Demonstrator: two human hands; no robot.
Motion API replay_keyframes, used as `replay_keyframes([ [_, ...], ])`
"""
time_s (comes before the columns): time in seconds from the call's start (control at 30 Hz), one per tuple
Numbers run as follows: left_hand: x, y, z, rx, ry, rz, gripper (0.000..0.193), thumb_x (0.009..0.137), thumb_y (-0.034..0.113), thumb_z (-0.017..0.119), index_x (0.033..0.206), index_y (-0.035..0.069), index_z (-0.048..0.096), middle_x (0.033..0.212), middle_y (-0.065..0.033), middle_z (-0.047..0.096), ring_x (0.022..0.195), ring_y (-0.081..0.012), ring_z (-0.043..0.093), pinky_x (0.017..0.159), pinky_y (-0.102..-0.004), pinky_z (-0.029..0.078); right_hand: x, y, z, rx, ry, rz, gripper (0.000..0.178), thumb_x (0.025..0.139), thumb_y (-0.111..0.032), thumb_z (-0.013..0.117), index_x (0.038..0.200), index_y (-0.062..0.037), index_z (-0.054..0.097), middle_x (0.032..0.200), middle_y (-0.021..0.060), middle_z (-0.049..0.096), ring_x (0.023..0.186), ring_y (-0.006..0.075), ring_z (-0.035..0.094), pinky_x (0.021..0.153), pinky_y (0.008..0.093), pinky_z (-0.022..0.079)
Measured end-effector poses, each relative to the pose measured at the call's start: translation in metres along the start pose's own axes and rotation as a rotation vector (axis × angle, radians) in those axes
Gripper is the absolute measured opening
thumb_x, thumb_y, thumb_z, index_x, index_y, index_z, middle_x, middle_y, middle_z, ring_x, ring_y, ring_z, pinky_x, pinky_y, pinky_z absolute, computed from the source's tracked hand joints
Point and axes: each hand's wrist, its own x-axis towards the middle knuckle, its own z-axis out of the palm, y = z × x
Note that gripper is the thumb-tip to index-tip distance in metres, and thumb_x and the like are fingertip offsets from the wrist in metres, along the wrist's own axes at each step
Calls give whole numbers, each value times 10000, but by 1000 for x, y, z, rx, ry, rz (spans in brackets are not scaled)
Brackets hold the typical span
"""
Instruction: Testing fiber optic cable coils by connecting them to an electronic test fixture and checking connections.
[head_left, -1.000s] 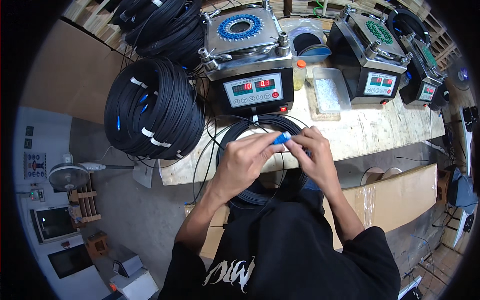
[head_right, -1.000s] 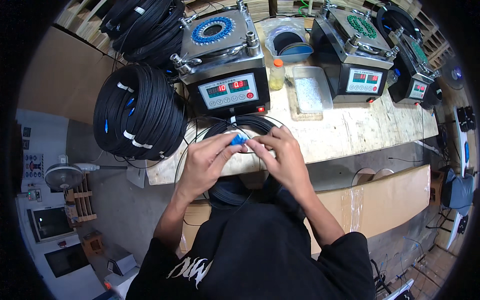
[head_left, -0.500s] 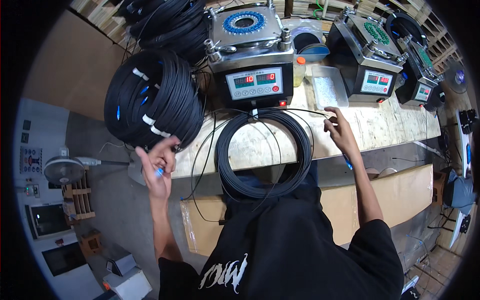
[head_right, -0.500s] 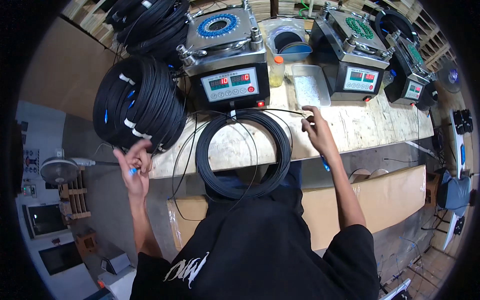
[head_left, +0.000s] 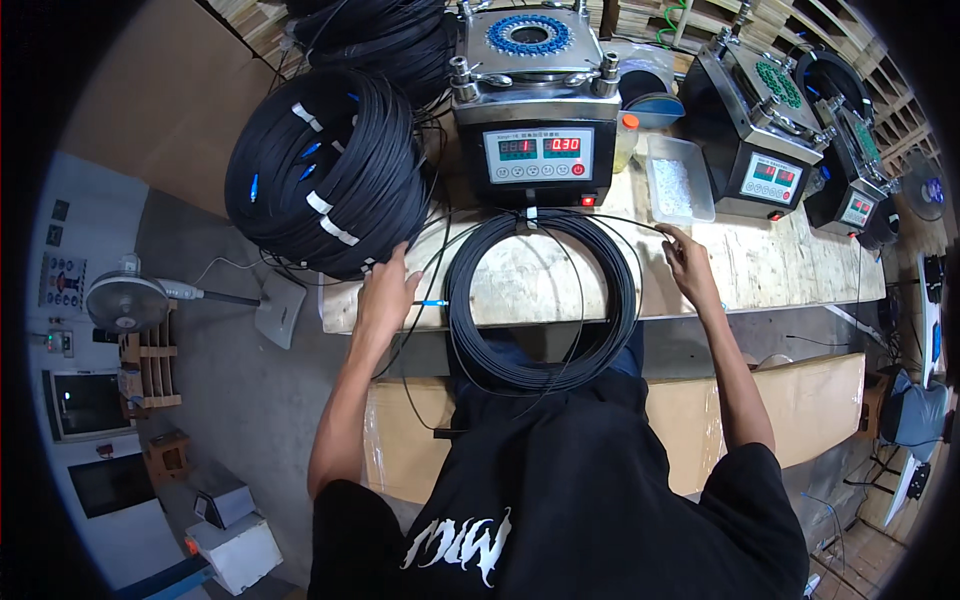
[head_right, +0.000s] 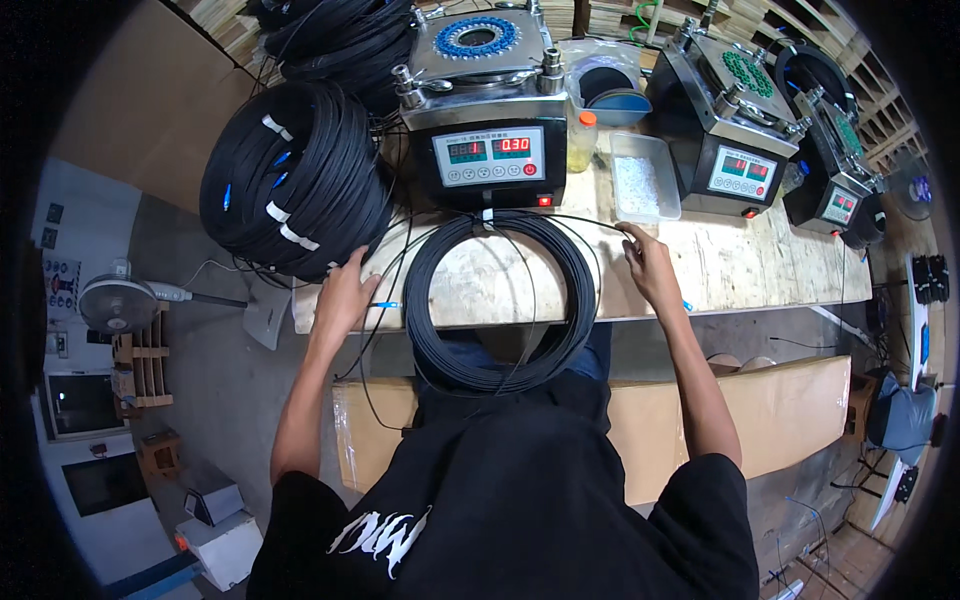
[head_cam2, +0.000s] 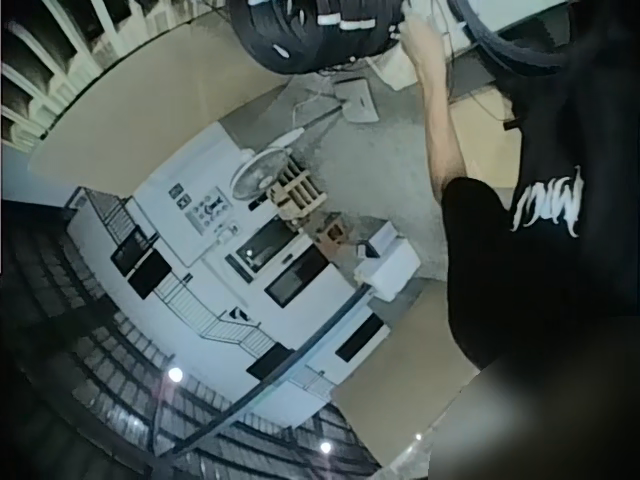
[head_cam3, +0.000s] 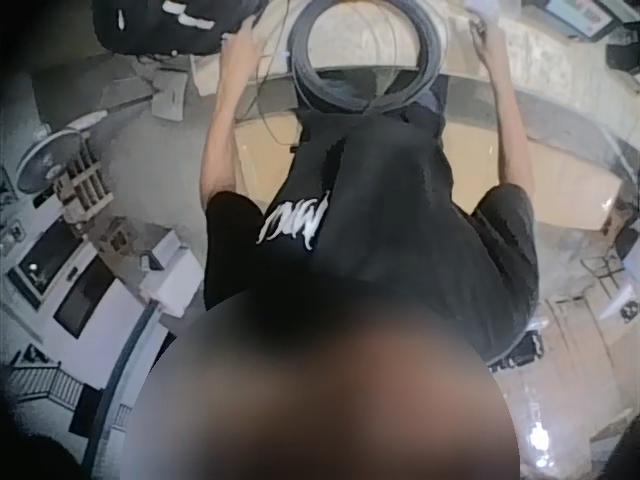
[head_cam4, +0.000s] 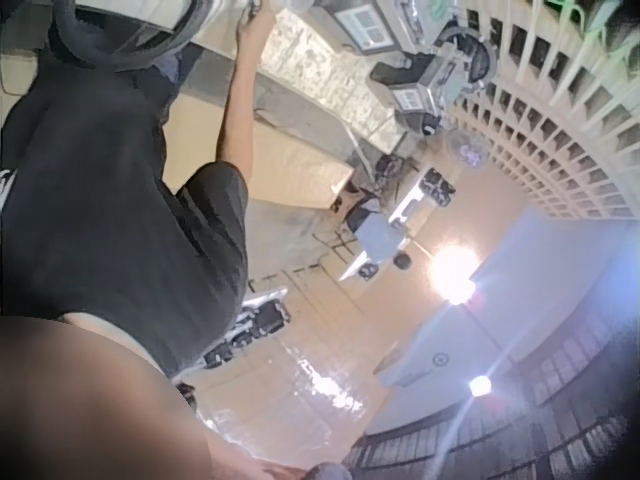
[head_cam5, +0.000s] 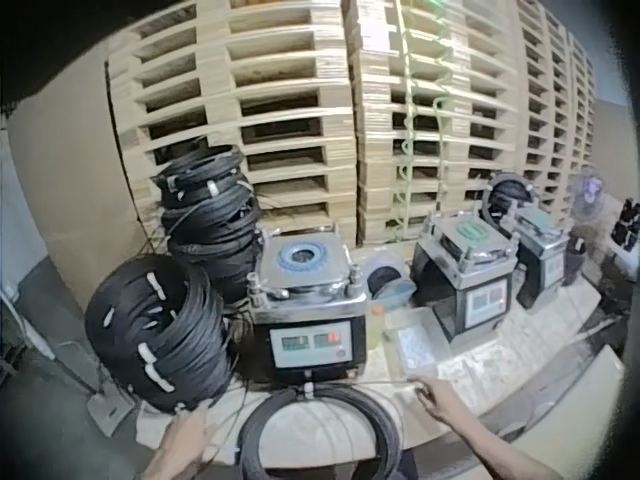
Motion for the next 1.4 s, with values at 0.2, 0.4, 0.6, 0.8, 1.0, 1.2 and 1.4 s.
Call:
replay_keyframes([
  [0.2,13,-14,-21,66,-104,100,595,926,148,664,1478,199,447,1011,-307,688,1037,-515,635,890,-579,510,5,6,-5,-39,-35,-22,245,943,-11,600,1178,-18,666,683,180,546,549,230,461,552,369,405],
  [0.4,4,-21,0,71,-58,62,637,944,192,647,1518,153,373,918,-361,667,953,-550,638,853,-587,511,4,6,-10,-102,-80,-15,228,943,-23,603,1162,9,660,750,198,639,614,265,600,617,364,483],
  [0.6,18,-2,-2,304,196,93,307,948,126,596,1220,-9,644,853,-266,706,866,-439,709,742,-540,562,-4,7,-2,-85,-10,-74,221,937,-21,608,1152,2,654,767,202,658,636,298,627,639,381,495],
  [0.8,16,-8,-21,211,48,144,228,902,191,680,1068,45,737,879,-235,714,888,-398,708,782,-520,551,-6,3,-6,-111,-10,-90,182,919,-30,628,1097,-4,653,813,201,682,687,352,652,667,432,508],
  [1.0,36,-43,13,-39,-73,300,146,888,84,655,955,-45,672,832,-242,694,832,-409,697,752,-449,544,-1,8,0,-174,-53,-107,199,905,4,616,1103,-14,629,811,253,647,770,430,639,703,482,490],
  [1.2,5,-40,54,-242,133,215,117,931,49,627,1031,-11,625,776,-297,643,793,-505,643,696,-543,494,-4,2,11,-134,-6,-138,245,935,-14,568,1173,-72,574,784,296,622,803,486,624,708,527,470],
  [1.4,2,-38,79,-596,24,59,331,1050,212,458,1028,-66,636,773,-192,708,675,-294,702,605,-406,510,4,-13,12,-102,-91,39,547,956,-438,601,931,92,731,780,279,682,743,412,686,751,440,531],
])
